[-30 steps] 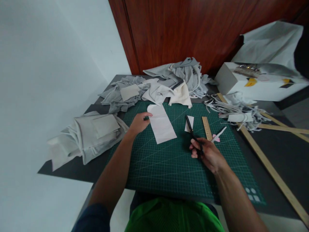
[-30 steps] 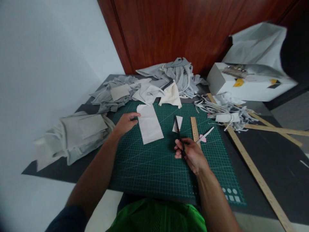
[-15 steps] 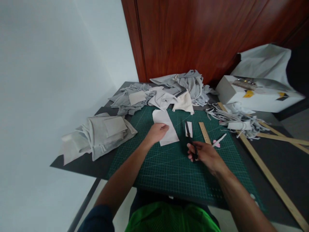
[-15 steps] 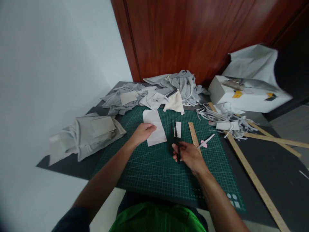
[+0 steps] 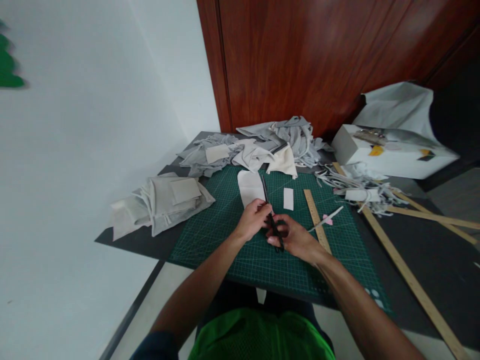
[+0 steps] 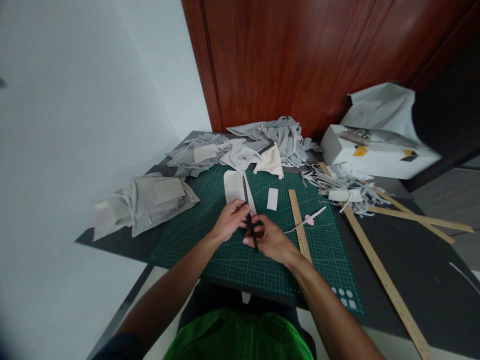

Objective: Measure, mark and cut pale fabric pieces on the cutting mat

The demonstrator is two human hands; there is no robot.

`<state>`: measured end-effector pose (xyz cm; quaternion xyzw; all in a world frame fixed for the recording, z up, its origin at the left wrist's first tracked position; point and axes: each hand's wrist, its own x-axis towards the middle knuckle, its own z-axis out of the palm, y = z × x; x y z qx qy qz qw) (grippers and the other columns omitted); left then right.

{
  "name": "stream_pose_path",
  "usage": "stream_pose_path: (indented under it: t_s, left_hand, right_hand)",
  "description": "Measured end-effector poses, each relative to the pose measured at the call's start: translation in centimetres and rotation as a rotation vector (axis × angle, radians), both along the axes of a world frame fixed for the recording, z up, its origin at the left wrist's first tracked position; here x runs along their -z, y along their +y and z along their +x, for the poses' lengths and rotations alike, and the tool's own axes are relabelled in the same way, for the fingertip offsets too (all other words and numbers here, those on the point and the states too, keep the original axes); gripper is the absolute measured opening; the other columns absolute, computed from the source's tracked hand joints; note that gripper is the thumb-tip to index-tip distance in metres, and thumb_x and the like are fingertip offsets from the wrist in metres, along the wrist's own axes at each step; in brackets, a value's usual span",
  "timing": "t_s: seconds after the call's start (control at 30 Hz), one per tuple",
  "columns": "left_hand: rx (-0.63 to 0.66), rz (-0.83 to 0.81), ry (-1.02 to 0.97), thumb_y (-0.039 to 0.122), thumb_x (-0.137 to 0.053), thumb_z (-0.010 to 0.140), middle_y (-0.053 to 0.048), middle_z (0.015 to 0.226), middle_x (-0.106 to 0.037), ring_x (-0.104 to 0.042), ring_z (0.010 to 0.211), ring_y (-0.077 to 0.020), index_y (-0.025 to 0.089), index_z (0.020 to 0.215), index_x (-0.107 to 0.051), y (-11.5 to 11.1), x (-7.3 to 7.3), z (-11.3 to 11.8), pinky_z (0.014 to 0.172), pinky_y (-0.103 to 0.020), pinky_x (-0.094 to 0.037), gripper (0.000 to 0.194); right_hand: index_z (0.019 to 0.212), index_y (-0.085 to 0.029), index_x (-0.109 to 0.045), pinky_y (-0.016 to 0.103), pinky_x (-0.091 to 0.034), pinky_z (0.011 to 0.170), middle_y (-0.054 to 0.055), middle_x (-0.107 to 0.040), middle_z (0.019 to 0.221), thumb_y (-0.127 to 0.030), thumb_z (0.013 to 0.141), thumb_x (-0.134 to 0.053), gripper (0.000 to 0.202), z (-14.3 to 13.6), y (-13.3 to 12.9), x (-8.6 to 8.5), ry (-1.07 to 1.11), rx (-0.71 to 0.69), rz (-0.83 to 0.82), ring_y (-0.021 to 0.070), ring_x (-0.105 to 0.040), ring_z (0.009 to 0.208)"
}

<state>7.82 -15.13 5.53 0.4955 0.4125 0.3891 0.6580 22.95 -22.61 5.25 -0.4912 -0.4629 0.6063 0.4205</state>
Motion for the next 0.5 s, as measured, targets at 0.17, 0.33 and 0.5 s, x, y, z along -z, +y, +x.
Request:
stream_pose_path:
  t_s: [0.17, 0.33, 0.5]
  left_hand:
    - [-0.014, 0.005, -0.013, 0.047, -0.072, 0.09, -0.002, 0.085, -0.072, -0.075, 0.071, -0.0184, 0.019, 0.095, -0.055, -0.7, 0.5, 0.1, 0.059, -0.029, -0.062, 0.032]
    - [-0.069, -0.006, 0.013, 0.036, -0.065, 0.096, -0.003, 0.083, -0.072, -0.076, 0.071, -0.0192, 0.019, 0.096, -0.056, -0.9, 1.4, 0.4, 0.057, -0.028, -0.061, 0.02]
    - [-0.032, 0.022, 0.066, 0.025, -0.061, 0.098, -0.006, 0.083, -0.074, -0.073, 0.069, -0.0144, 0.015, 0.089, -0.061, -0.4, 0.6, -0.1, 0.059, -0.023, -0.058, 0.013]
  right_hand:
    - [0.096, -0.023, -0.051, 0.033, -0.061, 0.073, -0.001, -0.076, 0.082, -0.039, 0.055, -0.1, 0.066, 0.5, -0.6, 0.2, 0.179, 0.0, -0.1, 0.0177, -0.075, 0.074]
    - [0.087, -0.014, -0.067, 0.028, -0.059, 0.067, 0.003, -0.073, 0.077, -0.052, 0.062, -0.096, 0.054, 0.0, -0.9, 0.2, 0.057, -0.05, -0.127, 0.0143, -0.071, 0.068]
    - [0.084, -0.013, -0.069, 0.023, -0.049, 0.051, 0.004, -0.072, 0.076, -0.067, 0.07, -0.086, 0.058, -1.1, -0.9, -0.5, 0.05, -0.039, -0.061, 0.0113, -0.065, 0.058]
